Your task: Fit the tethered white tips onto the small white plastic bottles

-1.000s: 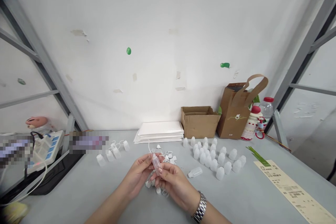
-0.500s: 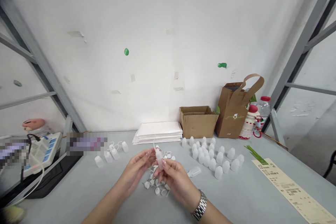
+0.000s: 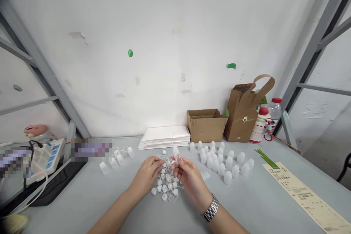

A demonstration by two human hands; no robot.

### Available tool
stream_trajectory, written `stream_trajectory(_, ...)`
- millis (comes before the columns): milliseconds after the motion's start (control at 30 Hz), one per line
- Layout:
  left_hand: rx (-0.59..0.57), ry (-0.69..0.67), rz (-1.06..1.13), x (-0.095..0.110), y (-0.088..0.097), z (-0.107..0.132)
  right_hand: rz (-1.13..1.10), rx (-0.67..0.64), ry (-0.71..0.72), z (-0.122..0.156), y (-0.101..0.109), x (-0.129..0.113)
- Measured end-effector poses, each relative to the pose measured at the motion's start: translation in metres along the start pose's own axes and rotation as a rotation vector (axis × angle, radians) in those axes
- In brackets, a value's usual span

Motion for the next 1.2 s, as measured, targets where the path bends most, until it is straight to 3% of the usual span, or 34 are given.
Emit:
stream_trajectory(167,0.042,-0.019,0.023,-0.001,0.002,-0.003,0.021,-0.021,-0.024,0.001,-0.004,0.003)
stream_trajectory(500,0.062,0.090,0.081,-0.008,-0.002,-0.004,0.093,-0.024,-0.036,0.001,-0.006,0.006)
stream_trajectory(633,0.118,0.204,0.290,-0.019,0.006,-0.001,0.175,0.029,-0.044,0.001,-0.002,0.005)
stream_trajectory(800,0.237,0.348,0.737,-0.036,0.012,0.001,0.471,0.160,-0.017,0.003,0.010,-0.001)
stream_trajectory(933,0.135,0.392,1.046,-0.034,0.001,-0.002,0.706,0.193,0.053,0.004,0.010,-0.006)
stream_trajectory(1067,0.026,0.386,1.224,-0.021,-0.007,-0.002,0.953,0.254,0.181,0.011,0.006,-0.016)
stream_trajectory(1200,0.044,0.401,1.263,-0.020,-0.006,0.000,1.028,0.238,0.202,0.013,0.004,-0.017)
Point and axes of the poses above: each hand's wrist, its own z-axis away from the middle knuckle, its own y-axis out of the back of the hand, x = y × z, the point moved 9 cm from there along -z, towards the middle knuckle, and after that the axes turned 5 degrees about -x, right-handed, at the moved point
